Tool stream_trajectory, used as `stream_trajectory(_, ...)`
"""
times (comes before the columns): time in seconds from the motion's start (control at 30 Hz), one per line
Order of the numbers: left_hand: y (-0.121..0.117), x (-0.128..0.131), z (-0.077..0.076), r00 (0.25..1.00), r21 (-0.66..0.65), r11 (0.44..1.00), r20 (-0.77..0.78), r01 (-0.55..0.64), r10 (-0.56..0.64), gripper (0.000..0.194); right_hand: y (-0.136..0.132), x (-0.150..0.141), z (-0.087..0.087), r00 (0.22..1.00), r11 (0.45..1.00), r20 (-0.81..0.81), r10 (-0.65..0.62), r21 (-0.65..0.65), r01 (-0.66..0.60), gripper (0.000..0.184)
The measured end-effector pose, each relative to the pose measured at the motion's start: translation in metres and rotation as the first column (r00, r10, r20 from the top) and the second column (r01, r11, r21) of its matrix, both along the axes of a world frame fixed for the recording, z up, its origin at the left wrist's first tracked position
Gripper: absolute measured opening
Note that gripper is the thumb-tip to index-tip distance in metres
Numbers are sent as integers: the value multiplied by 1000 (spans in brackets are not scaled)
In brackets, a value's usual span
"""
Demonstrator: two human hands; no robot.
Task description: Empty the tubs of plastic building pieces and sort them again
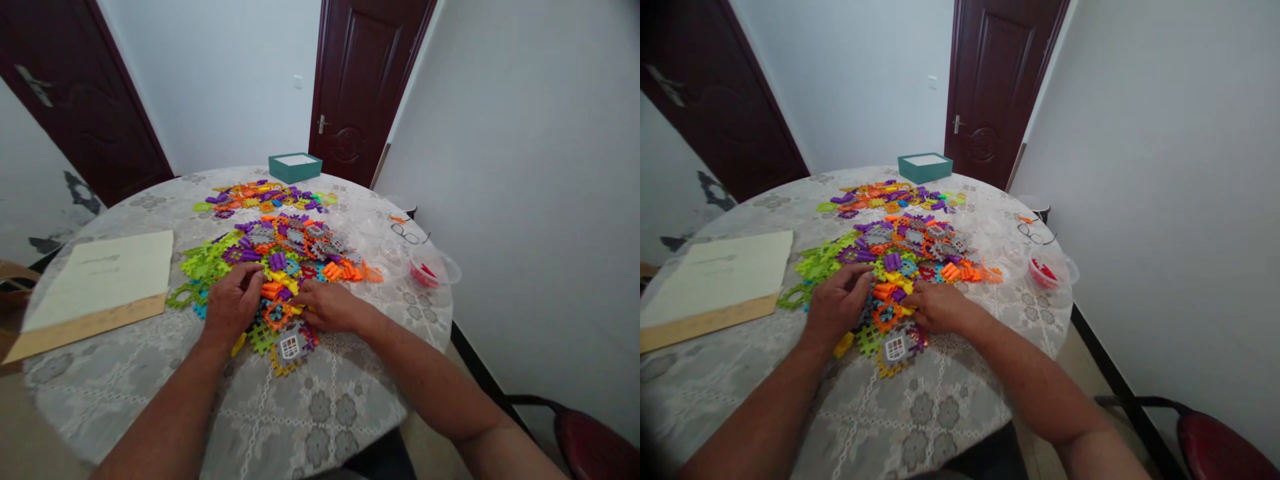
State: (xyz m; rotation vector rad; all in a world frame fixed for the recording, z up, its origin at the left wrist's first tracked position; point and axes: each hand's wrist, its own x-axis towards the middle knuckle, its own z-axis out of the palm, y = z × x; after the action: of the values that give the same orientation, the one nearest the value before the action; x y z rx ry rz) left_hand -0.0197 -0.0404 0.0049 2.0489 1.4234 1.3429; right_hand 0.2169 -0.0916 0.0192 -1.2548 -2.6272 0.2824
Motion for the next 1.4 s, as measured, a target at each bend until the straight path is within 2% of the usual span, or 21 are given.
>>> stream_trajectory(0.13, -3, 1, 2, 999, 13, 1000, -39, 27, -26, 24, 0, 7, -15, 978, 998, -205, 18, 65, -5, 25)
stream_trajectory(0.23, -8, 2, 5, 994, 32, 995, -69, 92, -90, 25, 2, 12, -18, 914, 996, -406, 0, 78, 34, 15)
stream_trajectory(0.37, -13, 5, 4, 958, 39, 964, -132, 263, -256, 36, 6, 13, -14, 745, 967, -624, -235, -77, 241, 11)
stream_trajectory(0.43, -14, 7, 1, 928, 39, 943, -192, 331, -318, 40, 6, 11, -12, 656, 949, -690, -304, -158, 274, 13)
stream_trajectory(0.53, -15, 11, -3, 900, 50, 924, -251, 379, -356, 41, 3, 6, -11, 605, 957, -744, -283, -178, 229, 14)
stream_trajectory(0.63, -17, 13, -3, 905, 68, 927, -253, 370, -343, 40, 1, 1, -11, 578, 958, -765, -284, -198, 209, 16)
stream_trajectory(0.8, -19, 15, 1, 932, 34, 949, -199, 315, -302, 39, 1, -5, -17, 494, 911, -768, -408, -381, 161, 30)
stream_trajectory(0.97, -19, 15, 2, 948, 54, 962, -195, 268, -253, 36, -1, -7, -16, 414, 901, -801, -432, -360, 244, 34)
stream_trajectory(1.07, -21, 17, 0, 938, 94, 952, -226, 291, -265, 34, -3, -9, -13, 428, 912, -823, -375, -245, 328, 33)
stream_trajectory(1.23, -26, 24, -1, 897, 92, 913, -247, 398, -366, 29, -5, -21, -14, 601, 921, -760, -248, 7, 389, 31)
stream_trajectory(1.3, -27, 26, -1, 897, 74, 913, -234, 401, -375, 27, -5, -25, -15, 658, 927, -717, -229, 44, 371, 32)
stream_trajectory(1.4, -27, 26, -1, 908, 65, 919, -194, 389, -371, 26, -7, -29, -15, 691, 942, -684, -233, 17, 334, 34)
